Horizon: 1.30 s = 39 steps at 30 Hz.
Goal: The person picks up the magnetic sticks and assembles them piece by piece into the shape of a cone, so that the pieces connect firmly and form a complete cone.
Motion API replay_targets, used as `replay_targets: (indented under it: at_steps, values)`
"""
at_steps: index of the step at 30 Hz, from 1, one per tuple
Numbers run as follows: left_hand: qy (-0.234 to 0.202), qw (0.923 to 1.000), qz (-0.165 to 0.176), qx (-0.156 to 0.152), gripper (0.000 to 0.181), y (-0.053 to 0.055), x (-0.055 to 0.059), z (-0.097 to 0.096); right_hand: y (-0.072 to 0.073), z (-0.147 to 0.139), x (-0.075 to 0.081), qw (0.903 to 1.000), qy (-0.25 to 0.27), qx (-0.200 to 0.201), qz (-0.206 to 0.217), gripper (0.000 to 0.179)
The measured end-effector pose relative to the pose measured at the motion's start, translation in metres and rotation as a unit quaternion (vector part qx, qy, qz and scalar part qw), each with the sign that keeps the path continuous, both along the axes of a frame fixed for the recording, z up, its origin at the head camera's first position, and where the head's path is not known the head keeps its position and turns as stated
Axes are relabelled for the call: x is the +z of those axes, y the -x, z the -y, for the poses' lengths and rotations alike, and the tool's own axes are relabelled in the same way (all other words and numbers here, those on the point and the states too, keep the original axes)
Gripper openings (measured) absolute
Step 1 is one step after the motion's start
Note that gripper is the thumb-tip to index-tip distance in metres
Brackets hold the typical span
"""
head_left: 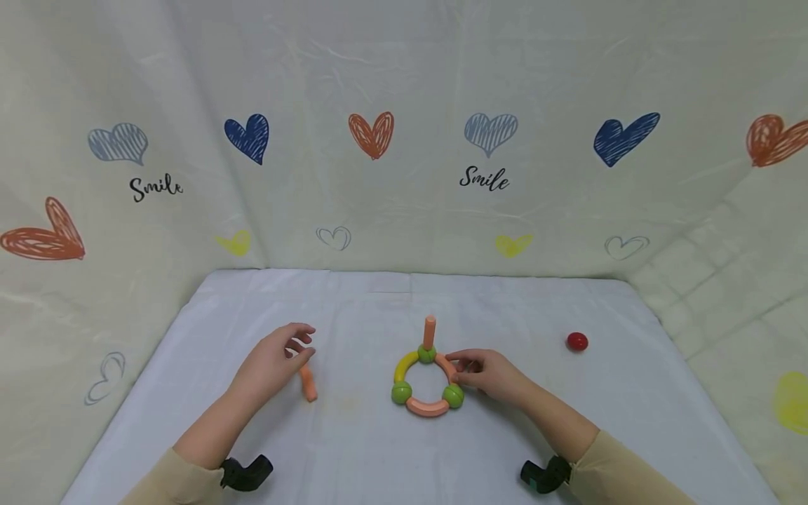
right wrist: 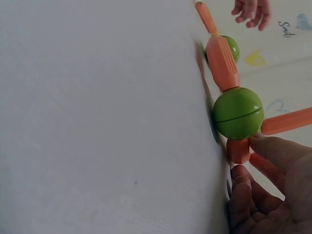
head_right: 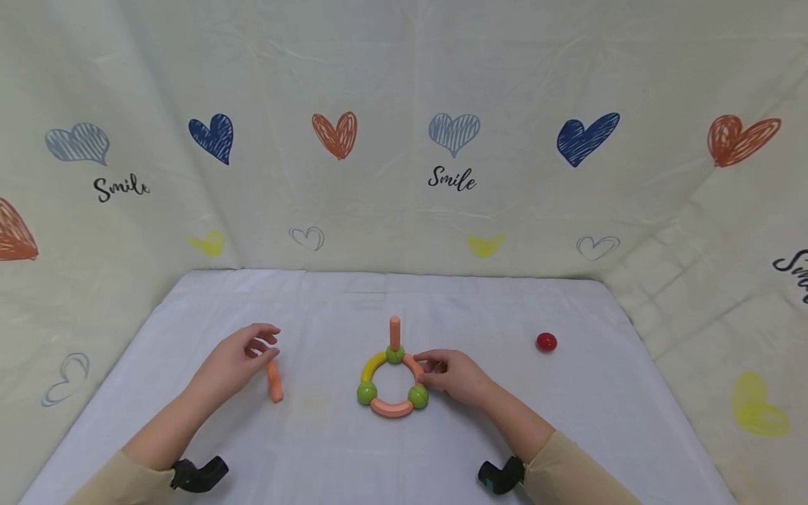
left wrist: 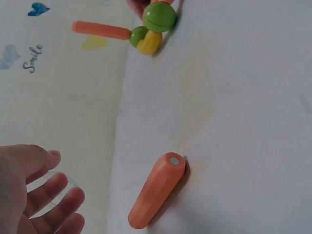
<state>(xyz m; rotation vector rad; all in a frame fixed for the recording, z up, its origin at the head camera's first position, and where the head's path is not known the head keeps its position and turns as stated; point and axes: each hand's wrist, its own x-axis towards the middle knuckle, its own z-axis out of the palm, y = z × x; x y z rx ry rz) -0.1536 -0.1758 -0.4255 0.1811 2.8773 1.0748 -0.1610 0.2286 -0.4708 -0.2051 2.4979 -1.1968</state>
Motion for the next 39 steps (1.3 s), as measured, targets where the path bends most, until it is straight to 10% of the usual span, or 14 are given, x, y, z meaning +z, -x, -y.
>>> replay_targets:
  at_steps: [13,22,39]
  values:
    - [0.110,0.9925,0.049,0.022,0.032,-0.007,-0.010,0.011,0.001,-0.001,0.000,1.0000,0.003,0.001,0.004,0.038]
    - [0.128,0.9857,0.102,0.040,0.039,-0.009,-0.017,0.005,0.001,0.000,-0.002,1.0000,-0.007,-0.004,0.004,0.039]
    - [0.119,0.9889,0.086,0.024,0.045,-0.004,-0.027,-0.004,0.001,0.001,-0.001,1.0000,-0.005,-0.005,-0.003,0.038]
